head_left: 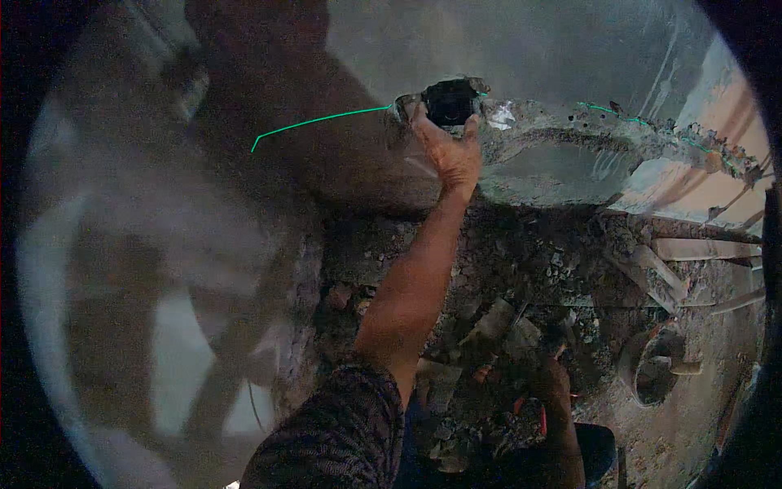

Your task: Chiseling a wall and installing a plastic electrical back box using a hammer and chisel.

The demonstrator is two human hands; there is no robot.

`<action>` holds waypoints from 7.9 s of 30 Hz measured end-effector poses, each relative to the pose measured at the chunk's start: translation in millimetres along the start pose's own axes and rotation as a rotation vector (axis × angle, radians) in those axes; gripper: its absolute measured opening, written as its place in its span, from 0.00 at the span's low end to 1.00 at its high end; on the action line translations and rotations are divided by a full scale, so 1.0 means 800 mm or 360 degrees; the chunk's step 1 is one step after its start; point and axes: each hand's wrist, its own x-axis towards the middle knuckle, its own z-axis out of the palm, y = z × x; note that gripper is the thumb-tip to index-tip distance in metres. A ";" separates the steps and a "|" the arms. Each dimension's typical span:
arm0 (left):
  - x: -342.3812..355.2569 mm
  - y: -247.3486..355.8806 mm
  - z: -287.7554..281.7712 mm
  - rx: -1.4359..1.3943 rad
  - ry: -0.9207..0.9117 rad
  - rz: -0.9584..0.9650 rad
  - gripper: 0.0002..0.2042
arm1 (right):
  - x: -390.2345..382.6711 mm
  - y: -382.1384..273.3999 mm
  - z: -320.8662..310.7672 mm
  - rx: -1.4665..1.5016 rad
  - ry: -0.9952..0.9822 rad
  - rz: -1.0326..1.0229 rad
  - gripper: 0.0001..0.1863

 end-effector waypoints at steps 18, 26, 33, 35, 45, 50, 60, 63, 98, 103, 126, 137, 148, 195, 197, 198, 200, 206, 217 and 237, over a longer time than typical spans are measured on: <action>0.001 0.013 -0.013 0.0094 -0.0176 -0.0140 0.44 | 0.029 0.106 0.133 0.0020 0.0339 -0.0058 0.20; 0.000 -0.006 -0.003 0.0180 0.0021 0.0068 0.46 | 0.006 0.051 0.060 0.0699 0.0164 0.0117 0.27; -0.001 -0.004 0.001 0.0071 0.0059 0.0036 0.49 | 0.016 0.071 0.079 0.0207 0.0028 0.0091 0.29; -0.005 0.000 -0.002 0.0054 -0.0018 -0.0023 0.45 | 0.015 0.064 0.070 0.0056 -0.0029 0.0073 0.29; -0.007 0.004 -0.006 0.0045 -0.0147 -0.0164 0.44 | 0.011 0.057 0.058 -0.0483 -0.0191 -0.0092 0.28; -0.007 -0.004 -0.003 -0.0058 -0.0092 -0.0128 0.48 | 0.008 -0.016 -0.002 -0.0010 -0.0495 0.0232 0.25; -0.008 -0.019 -0.001 0.0185 -0.0135 0.0103 0.51 | -0.034 -0.069 -0.021 -0.0298 0.0428 -0.0486 0.24; -0.003 -0.020 -0.002 0.0146 -0.0193 0.0066 0.54 | -0.057 -0.093 -0.041 0.0403 -0.0003 -0.0302 0.24; -0.002 -0.021 0.005 0.0385 -0.0213 0.0319 0.49 | -0.093 -0.093 -0.197 0.1171 -0.0046 -0.0256 0.22; -0.008 -0.015 0.004 0.0554 -0.0160 0.0217 0.49 | -0.095 -0.096 -0.205 0.1323 -0.0108 -0.0130 0.22; -0.003 -0.016 0.001 0.0371 -0.0221 0.0247 0.49 | -0.078 -0.099 -0.174 0.1037 0.0129 -0.0217 0.23; -0.005 -0.007 -0.001 0.0397 -0.0230 0.0204 0.47 | -0.079 -0.088 -0.160 0.1023 0.0226 -0.0211 0.23; -0.005 0.006 -0.010 0.0429 -0.0378 0.0059 0.47 | -0.074 -0.085 -0.155 0.0912 0.0213 -0.0215 0.21; -0.004 -0.001 -0.008 0.0347 -0.0335 0.0085 0.49 | -0.075 -0.097 -0.168 0.0951 0.0239 -0.0219 0.22; -0.004 0.001 -0.006 0.0379 -0.0323 0.0054 0.49 | -0.075 -0.096 -0.167 0.0957 0.0272 -0.0262 0.22; -0.004 0.002 -0.006 0.0375 -0.0280 0.0095 0.49 | -0.075 -0.095 -0.167 0.0961 0.0289 -0.0282 0.22; -0.006 0.003 -0.006 0.0390 -0.0333 0.0016 0.49 | -0.077 -0.094 -0.165 0.1077 0.0215 -0.0224 0.23; -0.006 -0.002 -0.007 0.0407 -0.0323 0.0098 0.49 | -0.079 -0.092 -0.165 0.0990 0.0328 -0.0357 0.24; -0.005 -0.010 -0.002 0.0327 -0.0258 0.0180 0.49 | -0.078 -0.089 -0.162 0.1093 0.0288 -0.0388 0.23; -0.005 -0.003 -0.004 0.0400 -0.0340 0.0045 0.50 | -0.081 -0.096 -0.168 0.1097 0.0218 -0.0258 0.26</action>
